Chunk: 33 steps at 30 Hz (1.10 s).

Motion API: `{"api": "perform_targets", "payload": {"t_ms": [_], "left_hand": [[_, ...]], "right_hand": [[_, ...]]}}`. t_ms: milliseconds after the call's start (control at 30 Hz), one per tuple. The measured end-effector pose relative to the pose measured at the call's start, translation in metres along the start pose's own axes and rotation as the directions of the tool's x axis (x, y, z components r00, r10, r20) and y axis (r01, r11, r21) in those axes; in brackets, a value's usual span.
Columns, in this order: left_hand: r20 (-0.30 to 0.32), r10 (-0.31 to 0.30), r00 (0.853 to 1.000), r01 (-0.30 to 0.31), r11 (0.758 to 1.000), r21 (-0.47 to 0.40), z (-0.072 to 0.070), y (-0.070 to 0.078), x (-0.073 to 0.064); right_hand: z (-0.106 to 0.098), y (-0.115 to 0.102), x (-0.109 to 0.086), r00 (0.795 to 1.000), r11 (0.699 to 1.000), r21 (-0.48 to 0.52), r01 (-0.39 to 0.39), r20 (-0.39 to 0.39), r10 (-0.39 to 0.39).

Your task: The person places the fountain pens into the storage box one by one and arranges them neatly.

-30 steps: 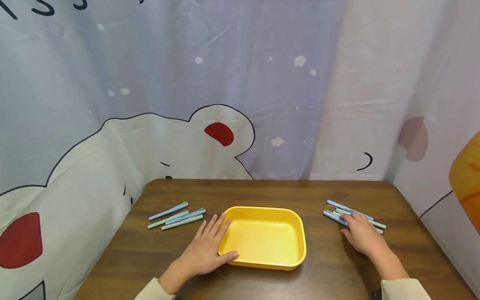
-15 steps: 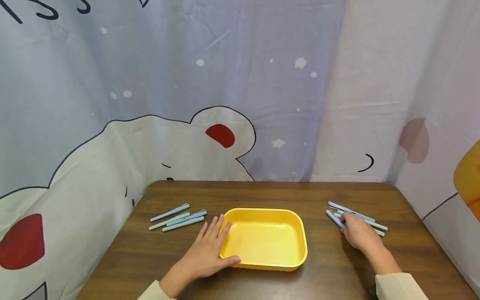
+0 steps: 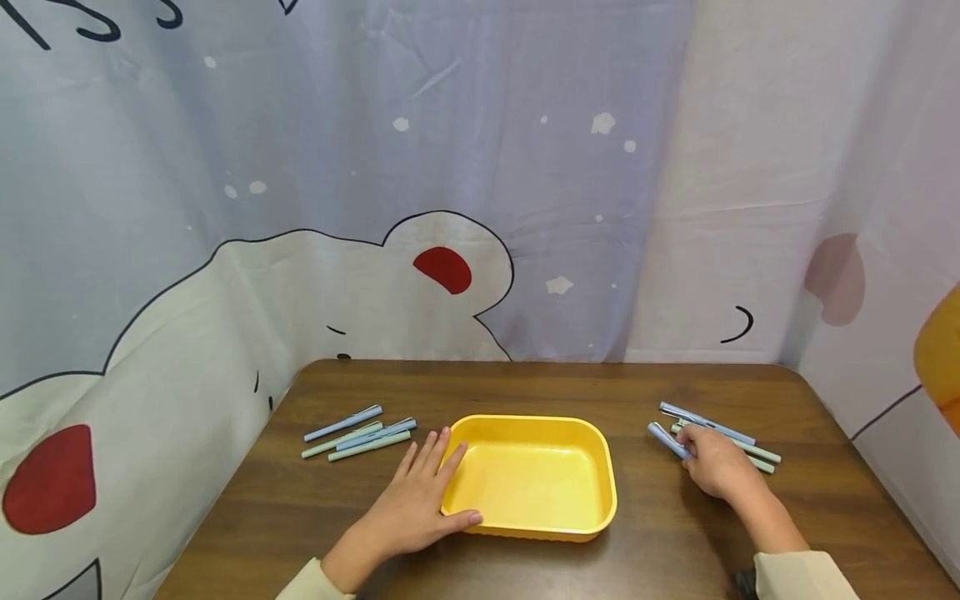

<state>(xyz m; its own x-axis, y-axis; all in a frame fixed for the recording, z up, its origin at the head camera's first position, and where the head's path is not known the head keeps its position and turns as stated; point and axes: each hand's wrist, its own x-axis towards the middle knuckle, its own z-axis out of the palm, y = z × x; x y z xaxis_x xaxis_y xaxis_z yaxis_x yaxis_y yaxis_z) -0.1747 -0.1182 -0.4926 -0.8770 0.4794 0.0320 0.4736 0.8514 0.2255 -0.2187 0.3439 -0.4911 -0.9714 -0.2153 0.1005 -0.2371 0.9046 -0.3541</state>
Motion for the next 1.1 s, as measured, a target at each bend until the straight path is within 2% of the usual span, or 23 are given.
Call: {"api": "perform_targets", "payload": {"t_ms": [267, 500, 667, 800, 1000, 1100], "left_hand": [[0.002, -0.013, 1.000, 0.013, 1.000, 0.017, 0.001, 0.002, 0.000], [-0.010, -0.005, 1.000, 0.005, 1.000, 0.017, 0.000, 0.003, 0.000], [-0.003, -0.013, 1.000, 0.013, 0.999, 0.032, -0.003, 0.003, 0.000], [0.005, -0.019, 1.000, 0.019, 0.999, 0.033, -0.005, 0.004, 0.000], [0.012, -0.023, 1.000, 0.023, 0.999, 0.026, -0.005, 0.004, 0.000], [0.013, -0.024, 1.000, 0.024, 0.999, 0.027, -0.004, 0.004, 0.000]], "right_hand": [[-0.006, -0.015, -0.005, 0.999, 0.998, 0.057, 0.001, -0.044, 0.001], [-0.014, -0.029, -0.013, 1.000, 0.987, 0.162, -0.017, -0.017, 0.020], [-0.020, -0.040, -0.016, 0.999, 0.958, 0.285, -0.041, 0.022, 0.036], [-0.020, -0.047, -0.018, 0.996, 0.898, 0.433, -0.074, 0.071, 0.048], [-0.015, -0.059, -0.018, 0.993, 0.753, 0.652, -0.085, 0.116, 0.012], [-0.015, -0.066, -0.019, 0.990, 0.704, 0.705, -0.087, 0.139, -0.017]]}}
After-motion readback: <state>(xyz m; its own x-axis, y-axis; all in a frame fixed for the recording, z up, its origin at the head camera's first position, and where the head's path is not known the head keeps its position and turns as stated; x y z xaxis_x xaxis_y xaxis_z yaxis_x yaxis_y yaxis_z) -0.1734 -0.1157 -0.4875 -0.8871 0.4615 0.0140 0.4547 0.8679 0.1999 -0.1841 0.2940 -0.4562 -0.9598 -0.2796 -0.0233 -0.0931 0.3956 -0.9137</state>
